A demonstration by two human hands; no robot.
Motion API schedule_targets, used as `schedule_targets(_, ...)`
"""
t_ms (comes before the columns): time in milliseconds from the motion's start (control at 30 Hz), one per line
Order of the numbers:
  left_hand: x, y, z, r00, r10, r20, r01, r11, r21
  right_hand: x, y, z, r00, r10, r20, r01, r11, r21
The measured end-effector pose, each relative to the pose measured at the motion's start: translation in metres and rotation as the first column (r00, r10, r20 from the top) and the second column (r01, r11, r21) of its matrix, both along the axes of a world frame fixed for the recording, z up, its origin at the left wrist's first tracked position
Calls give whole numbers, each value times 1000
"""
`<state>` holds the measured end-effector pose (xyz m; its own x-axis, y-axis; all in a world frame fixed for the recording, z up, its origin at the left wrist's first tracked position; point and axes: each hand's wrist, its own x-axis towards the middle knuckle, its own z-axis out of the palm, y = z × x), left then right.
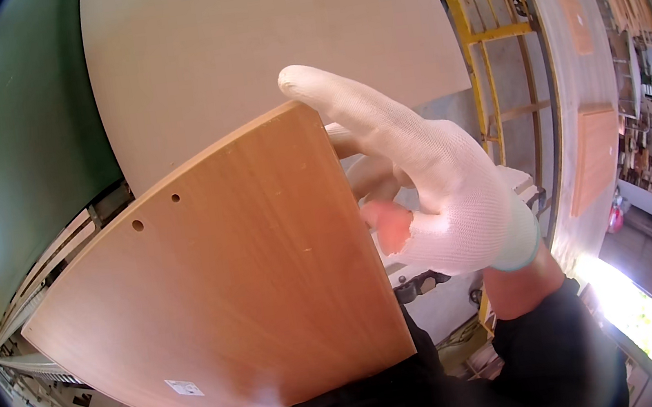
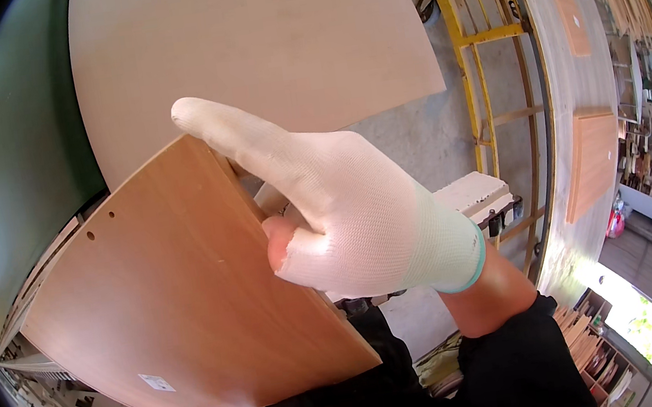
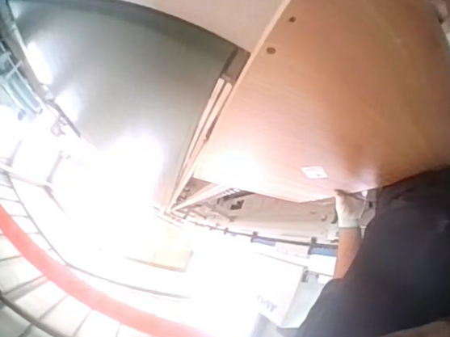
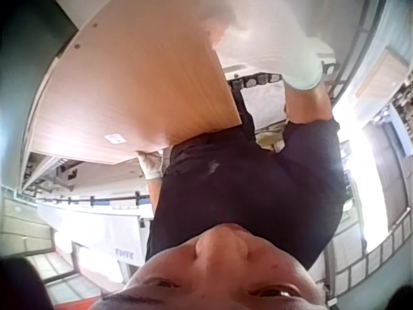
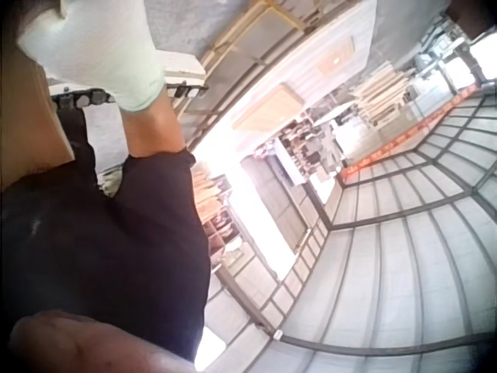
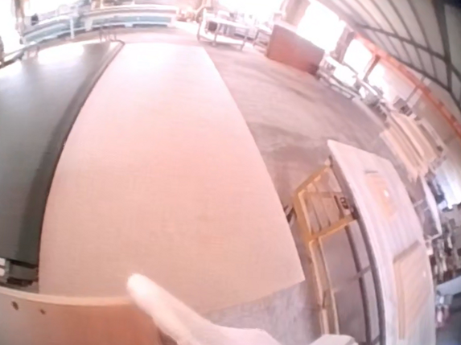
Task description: The person picks up wooden boards from a stack, places them into an edge-banding machine one by one, and returns them to a finished stack.
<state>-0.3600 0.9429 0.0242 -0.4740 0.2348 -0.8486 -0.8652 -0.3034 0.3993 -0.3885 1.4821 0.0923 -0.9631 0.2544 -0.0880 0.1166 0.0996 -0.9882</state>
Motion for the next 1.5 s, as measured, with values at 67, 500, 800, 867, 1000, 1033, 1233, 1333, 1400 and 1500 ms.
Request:
schedule_targets(67, 1, -3, -4, 1000, -14, 5, 14, 1000, -9, 2, 4, -2, 997, -8, 81, 27, 971, -236)
schedule_targets(500, -6, 22, -25, 996, -36, -82, 33, 999, -36, -47, 8, -20, 964, -266, 7, 253, 906, -340)
schedule_targets(800, -8, 34, -51, 991, -89, -102, 83, 995, -58, -53, 17, -55, 926, -363, 108, 372, 820, -435)
schedule_targets(867, -6, 35, -59, 992, -61, -110, 56, 997, -46, -50, 15, -61, 910, -406, 88, 409, 837, -364)
schedule_targets(1000, -4, 39, -76, 991, 55, -123, -60, 997, -40, -48, 23, -63, 928, -325, 181, 372, 797, -476)
schedule_targets(1033, -4, 38, -80, 990, 61, -126, -66, 997, -39, -48, 23, -65, 917, -351, 190, 399, 798, -452)
schedule_targets(1233, -14, 51, -105, 989, 51, -139, -26, 984, 177, -19, 32, -102, 915, -317, 251, 404, 736, -544)
schedule_targets(1333, -15, 56, -115, 989, 58, -138, -28, 977, 210, 5, 25, -113, 902, -269, 337, 423, 705, -569)
schedule_targets(1400, -20, 71, -117, 988, 105, -116, -94, 991, 95, 22, 21, -119, 888, -249, 386, 439, 706, -555)
schedule_targets(1500, -24, 83, -123, 982, 105, -159, -86, 989, 123, 32, 17, -126, 865, -204, 458, 434, 761, -482)
